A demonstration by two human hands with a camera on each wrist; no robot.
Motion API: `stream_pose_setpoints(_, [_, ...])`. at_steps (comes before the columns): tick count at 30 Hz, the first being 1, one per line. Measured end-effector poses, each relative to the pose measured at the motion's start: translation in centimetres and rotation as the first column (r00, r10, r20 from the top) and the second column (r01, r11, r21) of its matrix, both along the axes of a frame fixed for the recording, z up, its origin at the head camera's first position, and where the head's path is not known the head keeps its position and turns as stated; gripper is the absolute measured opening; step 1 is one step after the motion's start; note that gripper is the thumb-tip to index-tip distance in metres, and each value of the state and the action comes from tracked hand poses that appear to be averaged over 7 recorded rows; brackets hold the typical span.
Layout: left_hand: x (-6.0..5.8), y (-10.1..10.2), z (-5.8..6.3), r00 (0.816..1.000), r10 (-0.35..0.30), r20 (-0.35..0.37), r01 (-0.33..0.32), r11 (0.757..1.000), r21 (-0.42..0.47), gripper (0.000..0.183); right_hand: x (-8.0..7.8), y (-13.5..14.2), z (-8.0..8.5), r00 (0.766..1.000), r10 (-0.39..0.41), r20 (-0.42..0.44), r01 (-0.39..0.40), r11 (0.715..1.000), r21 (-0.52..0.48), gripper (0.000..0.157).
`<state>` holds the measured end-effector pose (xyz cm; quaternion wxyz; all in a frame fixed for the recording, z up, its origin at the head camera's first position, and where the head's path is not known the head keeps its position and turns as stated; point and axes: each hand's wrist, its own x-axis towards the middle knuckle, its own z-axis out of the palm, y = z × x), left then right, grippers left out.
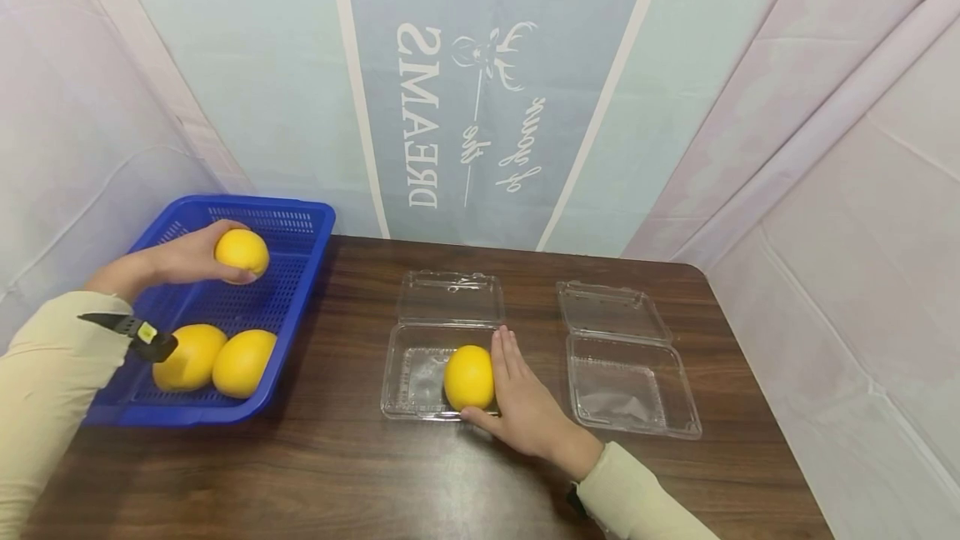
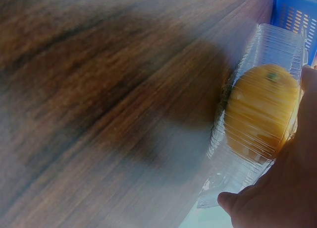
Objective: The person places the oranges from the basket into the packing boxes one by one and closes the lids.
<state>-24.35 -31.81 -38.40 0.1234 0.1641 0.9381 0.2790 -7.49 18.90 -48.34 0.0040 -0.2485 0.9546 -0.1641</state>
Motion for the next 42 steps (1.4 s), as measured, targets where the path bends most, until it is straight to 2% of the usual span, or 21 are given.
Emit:
stream_pose_setpoints(20, [0.4, 0.8, 1.2, 0.999, -0.041, -0.016, 0.041, 0.999, 0.008, 0.09, 0.0, 0.0, 0.2, 1.0, 0.002, 0.012, -0.002, 1.0, 0.002, 0.114])
stream_pose_setpoints(42, [1.2, 3.8, 3.1, 0.987, -0.145, -0.065, 0.147, 0.988, 0.036, 0.087, -0.2, 0.0, 0.1, 1.0, 0.007, 0.005, -0.007, 1.0, -0.012, 0.114])
